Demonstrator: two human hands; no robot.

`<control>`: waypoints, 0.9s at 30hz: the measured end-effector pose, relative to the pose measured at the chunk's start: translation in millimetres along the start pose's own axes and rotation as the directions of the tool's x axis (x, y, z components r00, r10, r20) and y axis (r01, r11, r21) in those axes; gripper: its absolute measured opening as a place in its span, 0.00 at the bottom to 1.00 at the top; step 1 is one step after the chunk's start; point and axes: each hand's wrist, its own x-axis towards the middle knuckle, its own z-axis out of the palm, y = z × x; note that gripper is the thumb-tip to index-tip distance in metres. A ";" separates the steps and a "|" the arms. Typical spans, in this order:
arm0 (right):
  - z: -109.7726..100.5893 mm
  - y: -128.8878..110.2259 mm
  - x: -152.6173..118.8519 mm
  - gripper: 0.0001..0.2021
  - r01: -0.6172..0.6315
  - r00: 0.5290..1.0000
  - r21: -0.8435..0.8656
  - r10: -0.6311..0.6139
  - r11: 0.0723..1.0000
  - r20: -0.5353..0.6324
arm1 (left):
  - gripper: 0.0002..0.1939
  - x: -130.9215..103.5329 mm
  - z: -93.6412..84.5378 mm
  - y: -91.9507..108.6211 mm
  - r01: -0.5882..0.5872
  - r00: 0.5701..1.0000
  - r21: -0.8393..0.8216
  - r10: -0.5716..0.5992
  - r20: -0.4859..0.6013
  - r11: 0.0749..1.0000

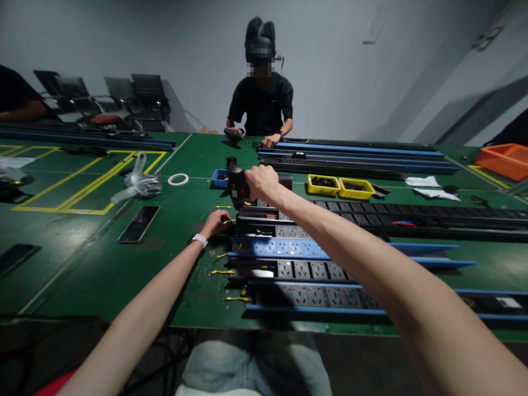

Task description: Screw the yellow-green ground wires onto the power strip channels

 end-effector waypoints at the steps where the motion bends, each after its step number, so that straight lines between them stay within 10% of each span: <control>1: 0.6 1.0 0.0 0.19 -0.003 1.000 -0.001 0.003 1.000 0.003 | 0.06 -0.1 0.0 0.3 0.002 1.000 0.001 -0.002 0.000 1.000; 27: 2.3 2.8 -3.5 0.17 -0.021 1.000 0.040 0.021 0.999 0.000 | 0.06 -1.1 0.0 1.9 0.002 1.000 0.013 -0.002 0.002 1.000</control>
